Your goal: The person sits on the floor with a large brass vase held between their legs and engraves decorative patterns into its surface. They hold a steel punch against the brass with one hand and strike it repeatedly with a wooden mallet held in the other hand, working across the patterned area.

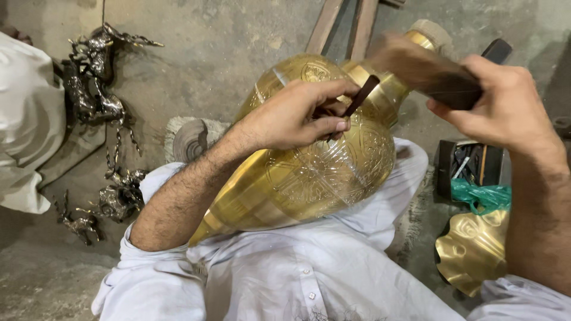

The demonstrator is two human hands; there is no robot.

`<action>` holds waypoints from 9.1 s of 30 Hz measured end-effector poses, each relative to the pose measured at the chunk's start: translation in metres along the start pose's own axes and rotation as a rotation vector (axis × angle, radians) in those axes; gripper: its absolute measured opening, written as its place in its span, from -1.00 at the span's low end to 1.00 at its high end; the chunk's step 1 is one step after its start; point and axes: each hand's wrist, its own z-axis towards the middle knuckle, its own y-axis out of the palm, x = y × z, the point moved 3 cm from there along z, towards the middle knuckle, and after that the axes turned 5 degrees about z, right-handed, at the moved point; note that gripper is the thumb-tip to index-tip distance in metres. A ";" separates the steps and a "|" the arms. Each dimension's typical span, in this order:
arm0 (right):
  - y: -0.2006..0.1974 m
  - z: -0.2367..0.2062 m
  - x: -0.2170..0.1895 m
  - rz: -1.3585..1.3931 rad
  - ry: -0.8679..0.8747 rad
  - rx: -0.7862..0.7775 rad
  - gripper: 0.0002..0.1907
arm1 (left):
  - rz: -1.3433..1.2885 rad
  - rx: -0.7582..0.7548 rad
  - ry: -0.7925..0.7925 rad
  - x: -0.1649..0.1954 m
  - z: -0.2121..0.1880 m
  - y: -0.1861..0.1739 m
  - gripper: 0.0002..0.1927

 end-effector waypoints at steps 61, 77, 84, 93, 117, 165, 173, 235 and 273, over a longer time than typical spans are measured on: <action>0.183 -0.134 0.013 1.092 0.696 0.299 -0.83 | -0.613 0.984 -0.115 -0.119 -0.257 0.029 -0.58; 0.190 -0.137 -0.008 0.990 0.637 0.405 -0.79 | -0.310 1.416 -0.360 -0.179 -0.347 0.039 -0.60; 0.190 -0.135 -0.003 0.986 0.634 0.396 -0.78 | -0.090 1.430 -0.388 -0.176 -0.345 0.033 -0.63; 0.188 -0.133 0.019 1.061 0.655 0.347 -0.82 | -0.445 1.269 -0.308 -0.150 -0.327 0.036 -0.63; 0.209 -0.138 0.067 1.124 0.506 0.452 -0.89 | -0.510 0.750 -0.260 -0.014 -0.168 0.049 -0.60; 0.105 -0.222 0.008 0.334 0.012 0.544 -0.58 | 0.604 -0.265 0.368 0.049 -0.023 0.063 -0.61; 0.049 -0.195 -0.014 -0.115 -0.103 0.287 -0.52 | 0.364 0.005 0.349 0.042 -0.056 0.064 -0.65; 0.126 -0.210 0.010 0.087 -0.195 0.649 -0.58 | 0.766 -0.408 0.235 0.053 -0.023 0.063 -0.48; 0.144 -0.190 0.034 0.115 0.291 0.307 -0.56 | 0.441 -0.471 0.264 0.051 0.026 0.046 -0.61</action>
